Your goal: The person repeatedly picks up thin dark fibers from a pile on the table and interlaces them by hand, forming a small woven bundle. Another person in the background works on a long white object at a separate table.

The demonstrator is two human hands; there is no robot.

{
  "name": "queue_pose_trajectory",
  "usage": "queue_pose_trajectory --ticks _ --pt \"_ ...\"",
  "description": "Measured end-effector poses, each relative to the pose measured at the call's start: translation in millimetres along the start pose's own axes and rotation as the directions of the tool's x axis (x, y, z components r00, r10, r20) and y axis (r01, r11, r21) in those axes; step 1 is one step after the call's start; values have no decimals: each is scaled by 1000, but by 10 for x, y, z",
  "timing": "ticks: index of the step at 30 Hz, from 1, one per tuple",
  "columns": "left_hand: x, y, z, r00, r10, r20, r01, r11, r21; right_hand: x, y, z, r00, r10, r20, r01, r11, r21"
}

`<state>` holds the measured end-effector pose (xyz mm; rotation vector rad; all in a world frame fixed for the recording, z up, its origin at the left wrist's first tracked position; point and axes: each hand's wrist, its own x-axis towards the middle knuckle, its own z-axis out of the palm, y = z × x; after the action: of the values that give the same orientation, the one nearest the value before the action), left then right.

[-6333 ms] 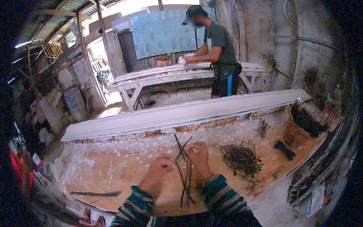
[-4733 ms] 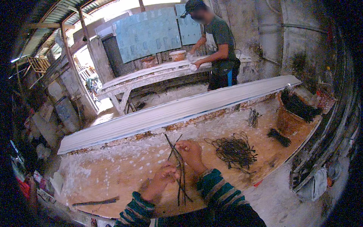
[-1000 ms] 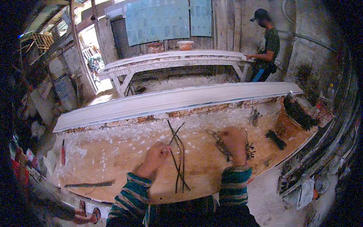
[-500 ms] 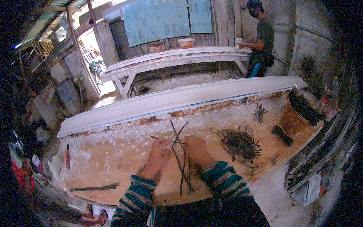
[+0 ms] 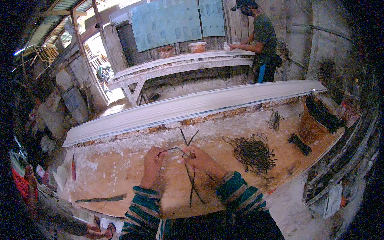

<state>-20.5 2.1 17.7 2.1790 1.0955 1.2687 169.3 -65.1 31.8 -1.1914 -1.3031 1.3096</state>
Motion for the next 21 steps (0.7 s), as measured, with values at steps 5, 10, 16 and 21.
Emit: queue_pose_trajectory --ticks 5,10,16,21 --pt "65 -112 -100 979 48 -196 -32 996 82 -14 21 -207 997 32 75 -25 995 -94" --pt "118 -260 -161 953 31 -301 -2 995 96 51 114 -519 995 71 77 -77 994 73" --pt "110 -414 -198 962 -38 -269 65 993 94 8 -10 -591 985 -175 -10 147 797 585" --pt "87 -480 -141 986 -35 -163 53 993 109 39 26 -670 939 -309 -152 321 623 714"
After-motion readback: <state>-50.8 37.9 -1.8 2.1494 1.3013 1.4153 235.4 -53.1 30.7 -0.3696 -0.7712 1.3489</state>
